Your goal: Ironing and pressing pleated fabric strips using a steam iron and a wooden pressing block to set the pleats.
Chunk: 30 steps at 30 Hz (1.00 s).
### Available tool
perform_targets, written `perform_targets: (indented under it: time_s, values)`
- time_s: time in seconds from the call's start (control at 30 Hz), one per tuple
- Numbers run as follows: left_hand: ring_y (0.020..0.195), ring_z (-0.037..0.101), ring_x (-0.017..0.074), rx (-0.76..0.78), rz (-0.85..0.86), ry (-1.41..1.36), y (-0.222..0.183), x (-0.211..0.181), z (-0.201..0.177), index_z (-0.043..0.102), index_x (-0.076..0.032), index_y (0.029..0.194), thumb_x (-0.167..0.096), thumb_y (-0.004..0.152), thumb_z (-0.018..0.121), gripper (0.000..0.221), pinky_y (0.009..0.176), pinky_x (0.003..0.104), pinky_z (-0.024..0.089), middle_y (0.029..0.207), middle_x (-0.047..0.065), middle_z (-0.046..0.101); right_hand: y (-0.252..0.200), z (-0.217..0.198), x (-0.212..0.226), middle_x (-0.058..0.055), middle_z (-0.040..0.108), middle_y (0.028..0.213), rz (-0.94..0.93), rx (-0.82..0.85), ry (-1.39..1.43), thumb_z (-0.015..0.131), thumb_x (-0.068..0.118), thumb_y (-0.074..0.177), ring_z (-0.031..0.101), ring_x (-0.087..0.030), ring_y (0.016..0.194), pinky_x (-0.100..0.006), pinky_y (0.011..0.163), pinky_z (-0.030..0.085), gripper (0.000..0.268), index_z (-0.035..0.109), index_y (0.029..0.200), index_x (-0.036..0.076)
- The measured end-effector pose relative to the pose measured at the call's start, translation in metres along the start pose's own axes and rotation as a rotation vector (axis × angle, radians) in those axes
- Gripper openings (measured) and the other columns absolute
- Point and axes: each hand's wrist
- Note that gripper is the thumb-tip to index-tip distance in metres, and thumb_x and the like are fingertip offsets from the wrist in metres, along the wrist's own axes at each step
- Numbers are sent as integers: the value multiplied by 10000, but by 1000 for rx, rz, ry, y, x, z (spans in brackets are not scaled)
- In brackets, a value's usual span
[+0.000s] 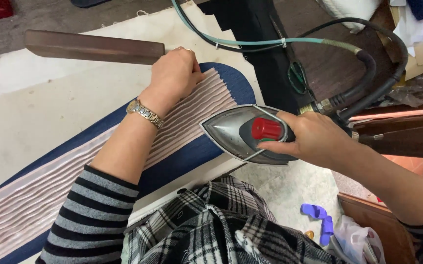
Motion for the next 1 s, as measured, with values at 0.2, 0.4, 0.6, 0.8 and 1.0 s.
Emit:
perform_targets:
  time_s: [0.2, 0.4, 0.6, 0.8, 1.0]
  values:
    - [816, 619, 354, 7, 25, -16, 4, 5, -3, 682, -127, 822, -271, 898, 678, 162, 659, 491, 510, 994, 110, 633, 6, -8, 15, -68, 438, 387, 13, -76, -28, 635, 655, 780, 420, -264, 382, -399, 479, 414, 659, 592, 1055, 58]
    - [757, 641, 324, 59, 7, -62, 9, 6, -10, 702, -117, 766, -282, 911, 674, 221, 659, 452, 516, 818, 100, 683, 16, -58, 61, -107, 556, 492, 207, 112, 72, 562, 621, 828, 528, -268, 381, -391, 450, 488, 692, 498, 1267, 90]
    - [818, 605, 295, -284, 108, -205, -38, 15, -43, 636, -93, 891, -202, 915, 669, 116, 684, 450, 470, 911, 100, 637, 42, -72, 71, -36, 503, 507, 150, 85, 126, 586, 554, 902, 438, -163, 372, -296, 407, 373, 481, 618, 1026, 91]
    - [759, 494, 300, -714, 282, -65, -139, 10, -37, 525, -43, 948, -45, 974, 626, 104, 597, 420, 390, 874, 117, 499, 90, -91, 73, -184, 658, 890, 77, -33, 96, 551, 624, 926, 670, -313, 735, -379, 613, 526, 604, 613, 950, 24]
    - [776, 454, 257, -778, 299, 176, -195, 11, 14, 535, -91, 995, -116, 996, 611, 80, 688, 377, 319, 932, 79, 523, 141, -102, 58, -250, 599, 907, -5, -177, 140, 538, 649, 950, 570, -376, 642, -467, 514, 448, 631, 564, 1100, 37]
Point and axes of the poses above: each hand's wrist, its own y-axis towards the middle knuckle, its own z-axis out of the palm, x = y × z
